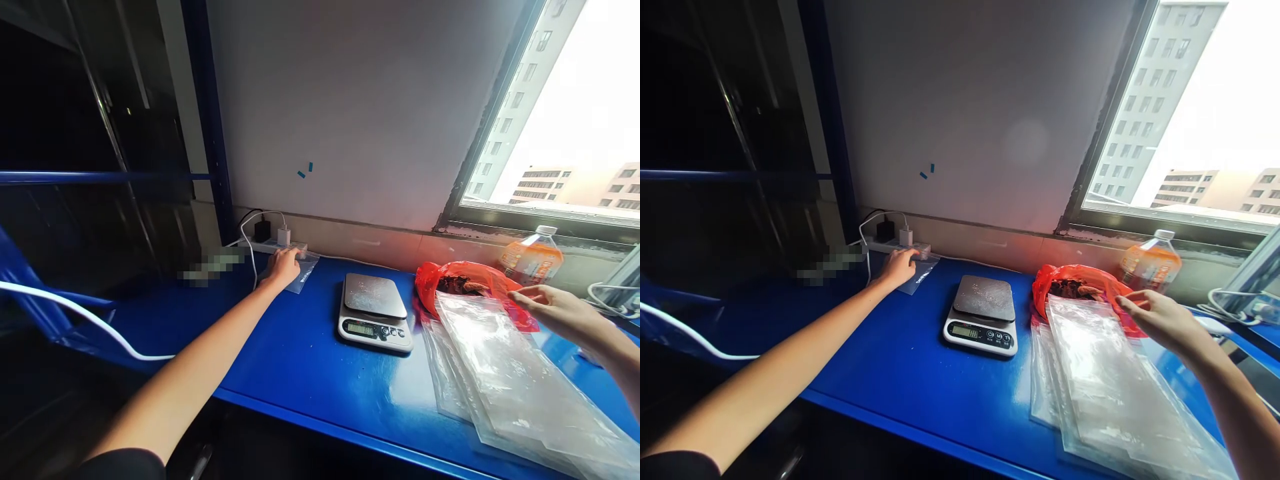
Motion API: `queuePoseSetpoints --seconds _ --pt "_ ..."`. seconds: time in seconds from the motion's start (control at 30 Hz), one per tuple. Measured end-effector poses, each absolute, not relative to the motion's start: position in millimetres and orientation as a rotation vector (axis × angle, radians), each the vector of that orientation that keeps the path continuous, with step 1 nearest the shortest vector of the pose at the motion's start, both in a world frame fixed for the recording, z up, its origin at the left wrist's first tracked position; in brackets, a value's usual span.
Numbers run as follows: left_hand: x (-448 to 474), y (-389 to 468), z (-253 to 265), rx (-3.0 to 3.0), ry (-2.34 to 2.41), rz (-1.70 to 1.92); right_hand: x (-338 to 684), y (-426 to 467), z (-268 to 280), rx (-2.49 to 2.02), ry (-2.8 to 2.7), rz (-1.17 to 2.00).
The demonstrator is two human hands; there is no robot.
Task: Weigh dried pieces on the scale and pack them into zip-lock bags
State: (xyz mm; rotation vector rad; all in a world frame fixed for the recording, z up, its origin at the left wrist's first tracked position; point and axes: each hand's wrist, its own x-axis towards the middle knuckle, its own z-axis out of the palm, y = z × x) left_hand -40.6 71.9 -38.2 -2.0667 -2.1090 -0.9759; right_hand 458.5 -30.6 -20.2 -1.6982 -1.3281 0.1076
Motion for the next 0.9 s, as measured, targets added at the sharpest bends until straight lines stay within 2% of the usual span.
queuePoseSetpoints --seconds 0.1,0.33,0.53,0.7,0.9 --pt "-43.0 64.2 -35.3 -2.103 -2.202 -0.774 444.5 -42.4 3.1 -1.884 -1.35 0.173" --pt "-45.5 41.6 -10.3 -2.524 -2.175 -0.383 313.8 -77.0 31.9 -1.389 -1.97 0.212" --pt "-42.3 27.0 -3.9 -2.786 -1.993 -0.134 206.4 -103.1 -8.5 -1.131 -2.305 -0.02" --pt "-39.4 26.8 -5.1 -2.84 -2.0 -0.008 171.3 -133.9 -42.2 -0.753 -2.635 -0.153" --pt "-40.6 23.0 -1.3 -2.956 -1.993 0.094 170.9 -132.4 -58.7 -1.032 -2.454 -0.253"
